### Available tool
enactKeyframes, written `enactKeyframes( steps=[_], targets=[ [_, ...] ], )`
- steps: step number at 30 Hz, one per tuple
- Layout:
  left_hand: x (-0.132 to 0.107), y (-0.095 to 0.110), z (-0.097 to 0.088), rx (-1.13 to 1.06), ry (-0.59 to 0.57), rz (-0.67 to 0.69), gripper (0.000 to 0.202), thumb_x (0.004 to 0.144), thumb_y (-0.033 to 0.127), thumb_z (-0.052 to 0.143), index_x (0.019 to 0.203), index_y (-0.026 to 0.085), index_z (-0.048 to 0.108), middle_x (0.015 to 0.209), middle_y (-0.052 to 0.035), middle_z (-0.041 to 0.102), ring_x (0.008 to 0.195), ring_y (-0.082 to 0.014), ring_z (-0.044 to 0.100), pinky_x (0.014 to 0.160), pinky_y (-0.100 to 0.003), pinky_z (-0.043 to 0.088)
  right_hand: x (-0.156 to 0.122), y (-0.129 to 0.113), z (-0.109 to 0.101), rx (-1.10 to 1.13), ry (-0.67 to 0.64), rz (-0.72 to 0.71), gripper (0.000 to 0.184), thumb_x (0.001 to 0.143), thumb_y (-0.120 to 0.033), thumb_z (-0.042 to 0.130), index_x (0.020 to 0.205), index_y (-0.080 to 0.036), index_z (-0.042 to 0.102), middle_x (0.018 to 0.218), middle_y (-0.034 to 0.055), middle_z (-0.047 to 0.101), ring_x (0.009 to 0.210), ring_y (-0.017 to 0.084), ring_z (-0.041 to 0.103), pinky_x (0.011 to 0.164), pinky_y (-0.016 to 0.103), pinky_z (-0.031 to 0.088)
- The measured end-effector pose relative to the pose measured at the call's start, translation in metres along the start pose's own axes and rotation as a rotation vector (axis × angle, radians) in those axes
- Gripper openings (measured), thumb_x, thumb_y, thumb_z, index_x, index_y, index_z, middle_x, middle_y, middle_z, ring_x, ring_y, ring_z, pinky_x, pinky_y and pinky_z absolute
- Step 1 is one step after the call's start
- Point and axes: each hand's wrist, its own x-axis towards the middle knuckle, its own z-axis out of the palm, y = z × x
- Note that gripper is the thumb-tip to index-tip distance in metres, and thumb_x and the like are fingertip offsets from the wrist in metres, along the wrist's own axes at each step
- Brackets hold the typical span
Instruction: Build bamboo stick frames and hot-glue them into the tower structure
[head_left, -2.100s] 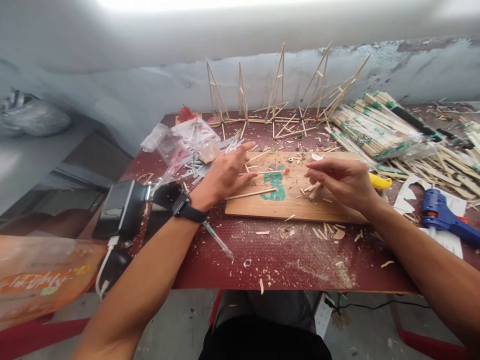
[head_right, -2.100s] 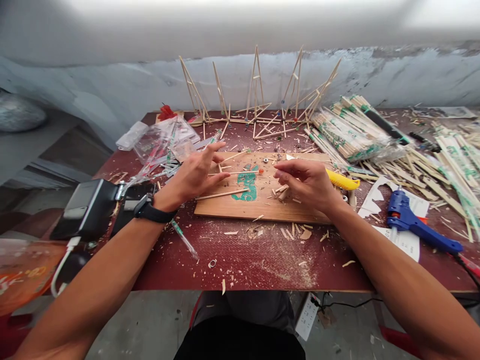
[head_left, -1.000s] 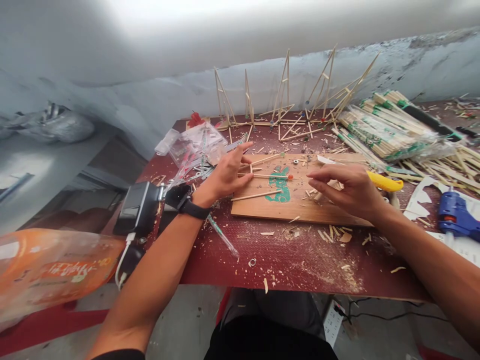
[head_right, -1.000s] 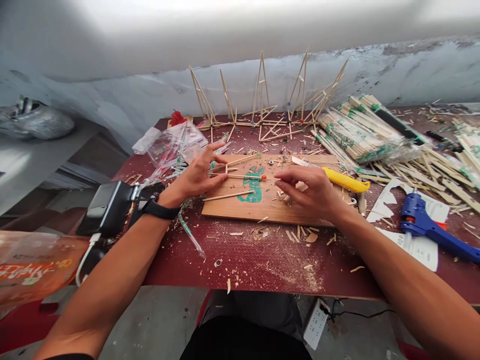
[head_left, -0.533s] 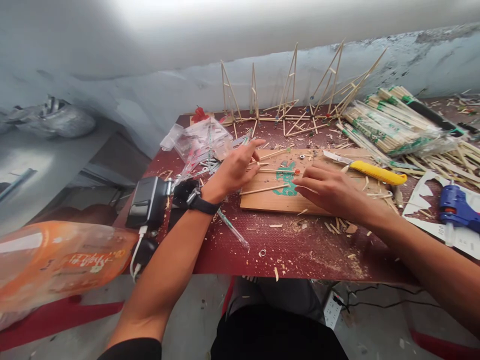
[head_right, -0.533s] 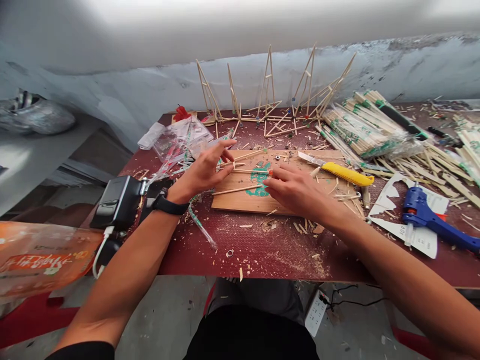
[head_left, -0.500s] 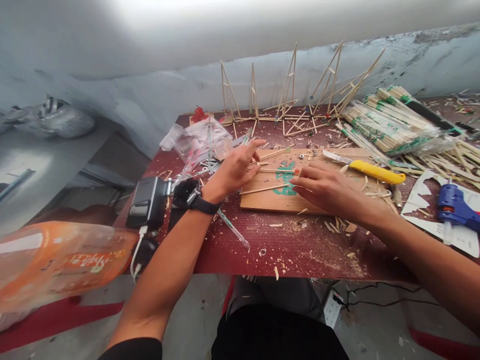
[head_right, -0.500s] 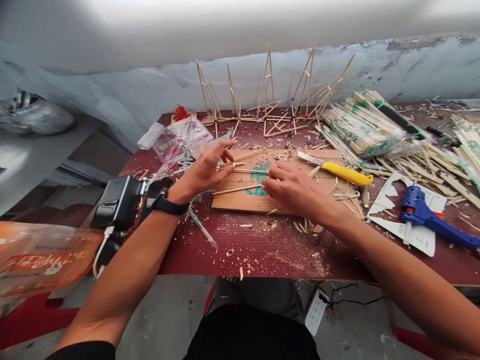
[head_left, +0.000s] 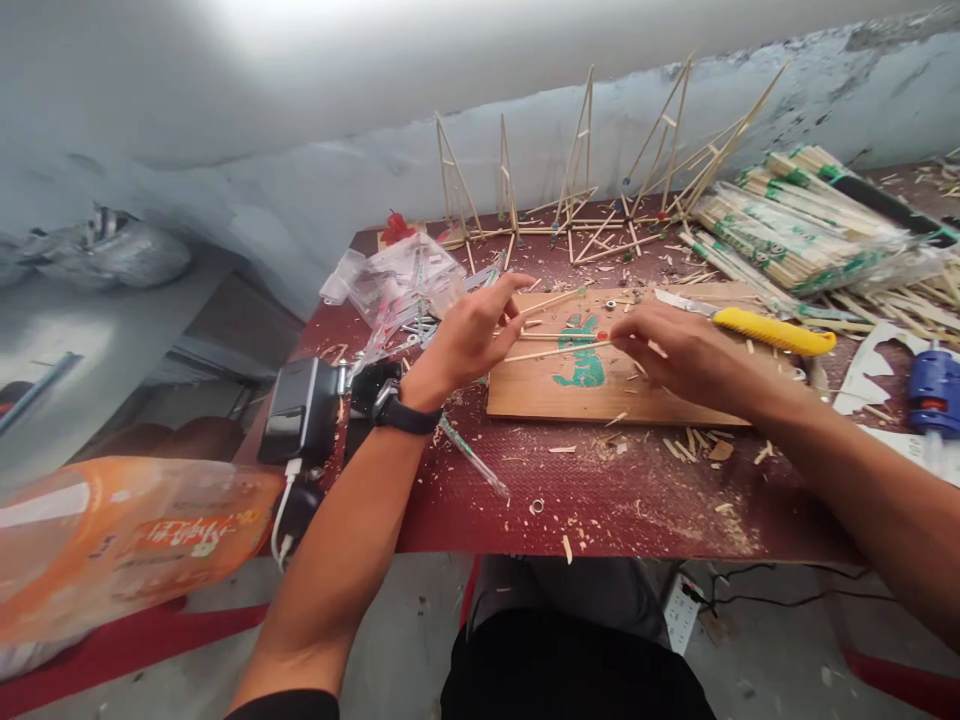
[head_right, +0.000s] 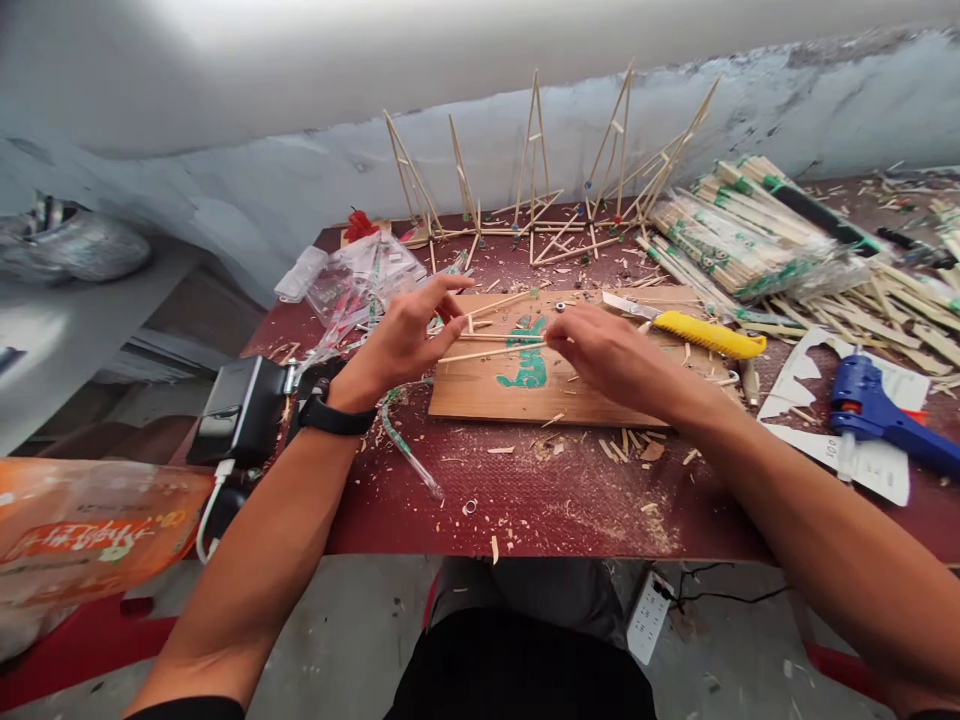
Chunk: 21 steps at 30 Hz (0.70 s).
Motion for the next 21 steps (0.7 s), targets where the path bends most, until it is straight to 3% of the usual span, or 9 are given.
enactKeyframes(
  steps=[4,10,18,21],
  targets=[
    [-0.001,-0.007,0.001,0.067,0.012,-0.013,0.045,0.099,0.014,0.059,0.144,0.016,0.054,0.107,-0.0075,0.077,0.1,-0.0228,0.073,0.091,-0.04,0.059,-0.003,0.013,-0.013,0.057,0.147,0.118,0.014,0.1,-0.03,0.06,0.09,-0.028,0.069,0.083,0.0049,0.074,0.071,0.022,0.064,0.072,0.04,0.051],
    [-0.004,-0.018,0.017,0.069,-0.074,-0.057,0.077,0.092,0.03,0.079,0.158,0.016,0.041,0.135,-0.0171,0.072,0.125,-0.0338,0.069,0.108,-0.05,0.056,-0.004,0.011,-0.017,0.083,0.266,0.226,0.016,0.099,-0.037,0.063,0.097,-0.029,0.076,0.087,0.006,0.079,0.074,0.024,0.07,0.076,0.045,0.058],
    [-0.001,-0.019,0.024,0.04,-0.032,-0.088,0.07,0.096,0.016,0.072,0.159,0.018,0.04,0.121,-0.0119,0.075,0.118,-0.0283,0.071,0.107,-0.05,0.054,-0.005,0.006,-0.015,0.319,0.364,0.232,0.015,0.098,-0.033,0.067,0.103,-0.025,0.078,0.092,0.0054,0.08,0.084,0.022,0.075,0.08,0.042,0.063],
    [-0.001,-0.021,0.021,0.063,0.015,-0.08,0.069,0.097,0.016,0.071,0.158,0.019,0.039,0.123,-0.0123,0.075,0.118,-0.0283,0.072,0.105,-0.049,0.056,-0.004,0.012,-0.016,0.359,0.305,0.173,0.011,0.097,-0.031,0.068,0.098,-0.026,0.078,0.092,0.0047,0.08,0.084,0.022,0.075,0.078,0.042,0.062]
  ],
)
